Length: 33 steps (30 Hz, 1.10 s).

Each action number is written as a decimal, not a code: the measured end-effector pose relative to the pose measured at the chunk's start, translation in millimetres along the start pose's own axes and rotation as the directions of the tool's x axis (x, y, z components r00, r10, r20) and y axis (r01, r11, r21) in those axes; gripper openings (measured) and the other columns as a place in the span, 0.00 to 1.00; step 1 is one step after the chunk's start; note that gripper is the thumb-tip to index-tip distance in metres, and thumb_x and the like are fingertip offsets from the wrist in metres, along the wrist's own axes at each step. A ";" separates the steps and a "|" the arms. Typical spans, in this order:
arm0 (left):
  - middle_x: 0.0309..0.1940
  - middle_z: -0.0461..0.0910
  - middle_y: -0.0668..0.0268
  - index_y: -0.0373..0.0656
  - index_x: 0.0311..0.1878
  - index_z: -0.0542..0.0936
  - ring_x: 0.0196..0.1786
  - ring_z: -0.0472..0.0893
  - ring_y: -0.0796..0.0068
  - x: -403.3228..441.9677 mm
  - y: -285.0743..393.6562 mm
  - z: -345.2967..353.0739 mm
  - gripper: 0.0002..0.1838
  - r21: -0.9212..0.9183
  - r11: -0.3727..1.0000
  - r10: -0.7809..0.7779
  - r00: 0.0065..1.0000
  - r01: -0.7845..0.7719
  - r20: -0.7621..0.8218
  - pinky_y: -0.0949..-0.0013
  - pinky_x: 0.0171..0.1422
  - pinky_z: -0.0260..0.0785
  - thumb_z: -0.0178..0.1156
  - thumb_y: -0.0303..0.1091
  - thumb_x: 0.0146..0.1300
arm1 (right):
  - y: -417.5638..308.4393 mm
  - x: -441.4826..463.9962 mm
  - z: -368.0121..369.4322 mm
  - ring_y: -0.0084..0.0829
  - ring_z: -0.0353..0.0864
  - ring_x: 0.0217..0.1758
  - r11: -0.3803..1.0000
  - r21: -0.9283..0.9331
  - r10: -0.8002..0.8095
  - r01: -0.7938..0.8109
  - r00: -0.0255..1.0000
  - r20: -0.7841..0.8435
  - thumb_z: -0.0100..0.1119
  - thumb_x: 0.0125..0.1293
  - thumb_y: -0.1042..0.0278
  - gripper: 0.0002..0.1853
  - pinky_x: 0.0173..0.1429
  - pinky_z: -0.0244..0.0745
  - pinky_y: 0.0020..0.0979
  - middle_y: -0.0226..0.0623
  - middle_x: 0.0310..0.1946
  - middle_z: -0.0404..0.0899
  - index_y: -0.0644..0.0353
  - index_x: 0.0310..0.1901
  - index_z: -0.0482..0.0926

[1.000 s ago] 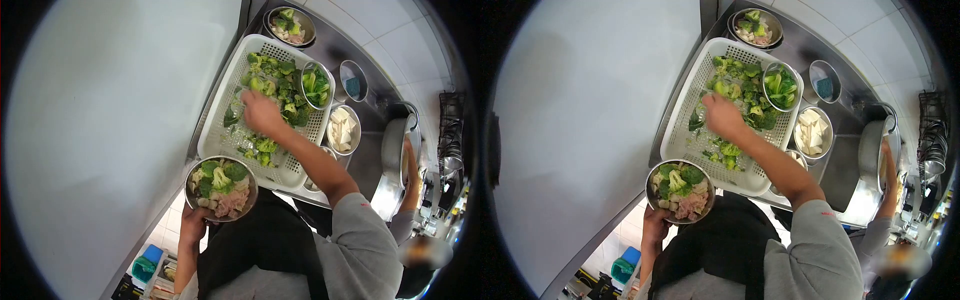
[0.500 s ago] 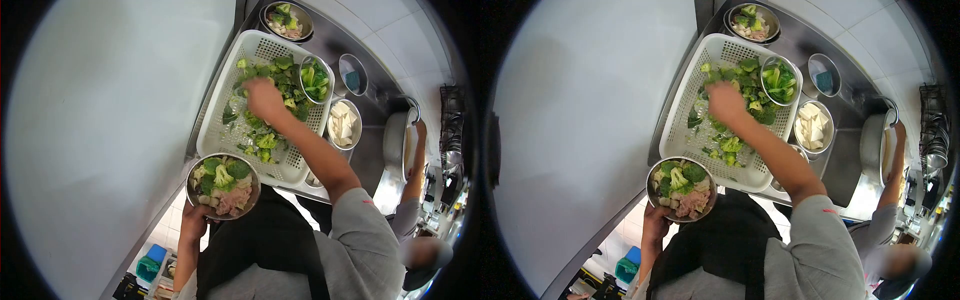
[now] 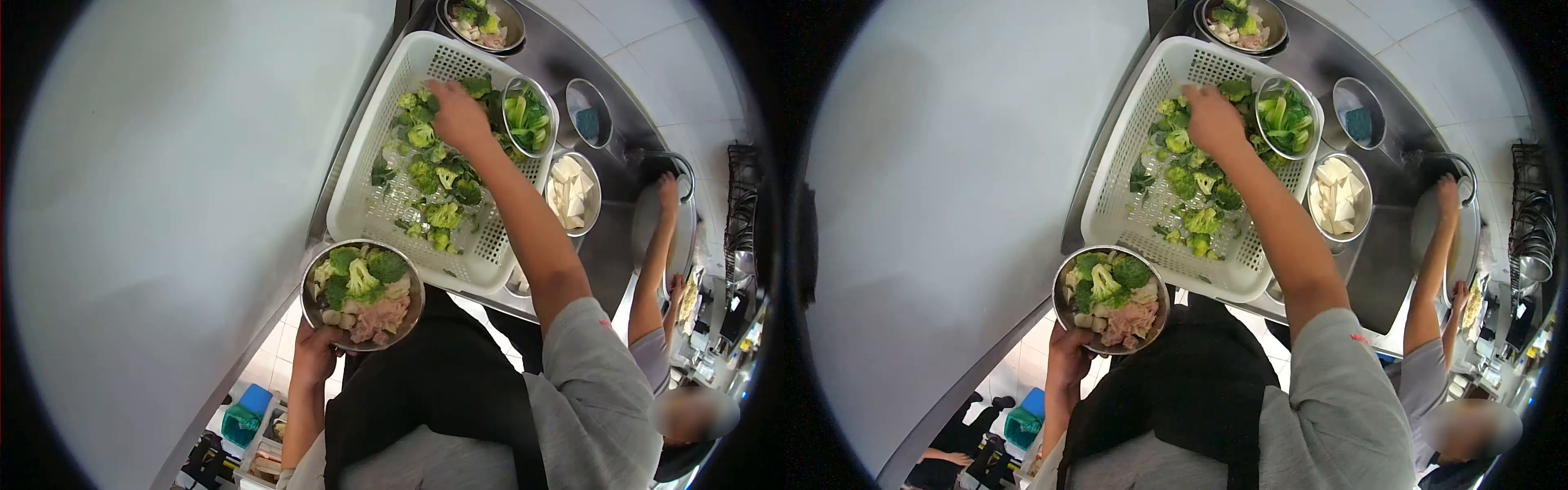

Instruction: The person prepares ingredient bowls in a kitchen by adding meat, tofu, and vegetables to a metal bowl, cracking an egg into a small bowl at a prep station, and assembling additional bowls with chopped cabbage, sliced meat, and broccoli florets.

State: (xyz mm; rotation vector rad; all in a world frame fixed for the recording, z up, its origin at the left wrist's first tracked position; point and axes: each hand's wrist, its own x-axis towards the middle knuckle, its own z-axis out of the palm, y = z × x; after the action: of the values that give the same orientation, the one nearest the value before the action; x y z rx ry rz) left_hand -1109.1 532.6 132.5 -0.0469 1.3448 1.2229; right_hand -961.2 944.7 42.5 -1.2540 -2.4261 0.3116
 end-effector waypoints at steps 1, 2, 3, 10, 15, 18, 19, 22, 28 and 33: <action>0.37 0.83 0.57 0.32 0.59 0.72 0.26 0.83 0.67 0.8 -1.0 -0.6 0.26 -0.009 1.000 -0.005 1.000 0.005 0.006 0.72 0.24 0.72 0.52 0.20 0.52 | 6.9 13.2 13.9 0.56 0.82 0.49 0.993 -0.111 -0.015 0.029 0.992 0.129 0.56 0.59 0.75 0.13 0.53 0.79 0.50 0.54 0.46 0.81 0.59 0.46 0.81; 0.37 0.83 0.57 0.32 0.58 0.72 0.26 0.83 0.67 0.6 -1.6 -1.2 0.26 -0.020 1.000 -0.010 1.000 0.010 0.012 0.72 0.24 0.72 0.52 0.20 0.52 | 10.2 17.6 21.2 0.55 0.82 0.50 0.973 -0.217 -0.016 0.074 0.966 0.258 0.56 0.59 0.75 0.13 0.54 0.79 0.50 0.54 0.48 0.81 0.58 0.47 0.81; 0.37 0.83 0.57 0.32 0.60 0.72 0.25 0.82 0.68 -0.1 -1.5 0.5 0.27 -0.016 1.000 -0.012 1.000 0.012 0.003 0.72 0.23 0.71 0.53 0.21 0.51 | 6.0 19.5 12.3 0.55 0.81 0.51 0.990 -0.139 0.045 -0.019 0.981 0.188 0.56 0.59 0.74 0.14 0.55 0.79 0.50 0.55 0.48 0.81 0.58 0.47 0.82; 0.39 0.83 0.56 0.34 0.62 0.71 0.25 0.82 0.69 3.7 -8.9 -5.2 0.31 0.007 1.000 -0.030 0.999 0.030 0.019 0.72 0.22 0.71 0.53 0.22 0.50 | -10.7 8.3 13.1 0.56 0.80 0.54 0.981 0.142 0.123 -0.134 0.989 0.083 0.62 0.57 0.72 0.13 0.59 0.77 0.49 0.56 0.50 0.78 0.57 0.46 0.81; 0.38 0.83 0.56 0.33 0.62 0.70 0.28 0.83 0.66 3.8 -11.7 -5.8 0.30 -0.010 1.000 -0.016 0.999 0.016 -0.041 0.69 0.23 0.73 0.54 0.22 0.51 | -31.2 -1.7 -14.8 0.57 0.80 0.52 0.957 0.233 0.179 -0.173 0.984 -0.007 0.66 0.53 0.72 0.14 0.58 0.76 0.51 0.51 0.50 0.75 0.56 0.44 0.79; 0.37 0.82 0.57 0.33 0.63 0.71 0.25 0.81 0.67 4.3 -11.5 -0.2 0.31 -0.040 0.999 -0.023 0.998 0.021 -0.061 0.69 0.22 0.71 0.53 0.22 0.51 | -35.7 -9.9 -36.9 0.58 0.80 0.49 0.968 0.243 0.095 -0.069 0.991 -0.099 0.66 0.52 0.72 0.15 0.54 0.77 0.50 0.52 0.50 0.75 0.55 0.43 0.78; 0.38 0.82 0.58 0.33 0.63 0.71 0.25 0.81 0.67 8.0 -17.5 -11.0 0.31 -0.033 0.999 -0.014 0.999 0.013 -0.032 0.69 0.22 0.70 0.52 0.22 0.51 | -30.2 -11.0 -34.1 0.58 0.80 0.49 0.960 0.262 0.103 -0.095 0.995 -0.018 0.66 0.52 0.72 0.15 0.54 0.78 0.50 0.52 0.50 0.75 0.55 0.44 0.79; 0.36 0.82 0.58 0.33 0.61 0.71 0.23 0.79 0.67 8.7 -4.5 0.4 0.30 -0.024 1.000 0.013 1.000 -0.013 -0.005 0.70 0.21 0.69 0.52 0.22 0.49 | -26.8 13.1 -57.6 0.46 0.86 0.42 0.916 0.383 0.090 -0.123 0.991 0.104 0.64 0.56 0.71 0.14 0.40 0.80 0.40 0.47 0.44 0.78 0.56 0.46 0.79; 0.36 0.82 0.56 0.33 0.59 0.71 0.22 0.80 0.65 -0.3 14.0 10.1 0.30 0.043 0.999 0.016 1.000 -0.017 0.027 0.71 0.22 0.70 0.52 0.22 0.48 | 13.9 64.4 -124.2 0.26 0.84 0.36 -0.126 0.832 0.103 -0.541 0.826 0.553 0.57 0.66 0.69 0.17 0.29 0.71 0.24 0.35 0.43 0.80 0.59 0.56 0.77; 0.35 0.81 0.60 0.32 0.59 0.72 0.23 0.77 0.74 -5.1 30.6 31.3 0.30 0.052 0.999 0.008 1.000 -0.008 -0.005 0.74 0.21 0.64 0.52 0.23 0.47 | 52.7 128.7 -143.4 0.32 0.84 0.41 0.465 0.851 0.471 -0.244 0.882 -0.005 0.57 0.66 0.67 0.17 0.44 0.78 0.32 0.37 0.45 0.82 0.58 0.55 0.78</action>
State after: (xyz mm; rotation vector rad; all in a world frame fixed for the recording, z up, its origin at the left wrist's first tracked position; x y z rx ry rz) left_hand -1106.8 563.0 164.4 -0.0081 1.3824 1.1942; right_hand -927.4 1082.8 182.8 -1.1901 -1.3872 1.2084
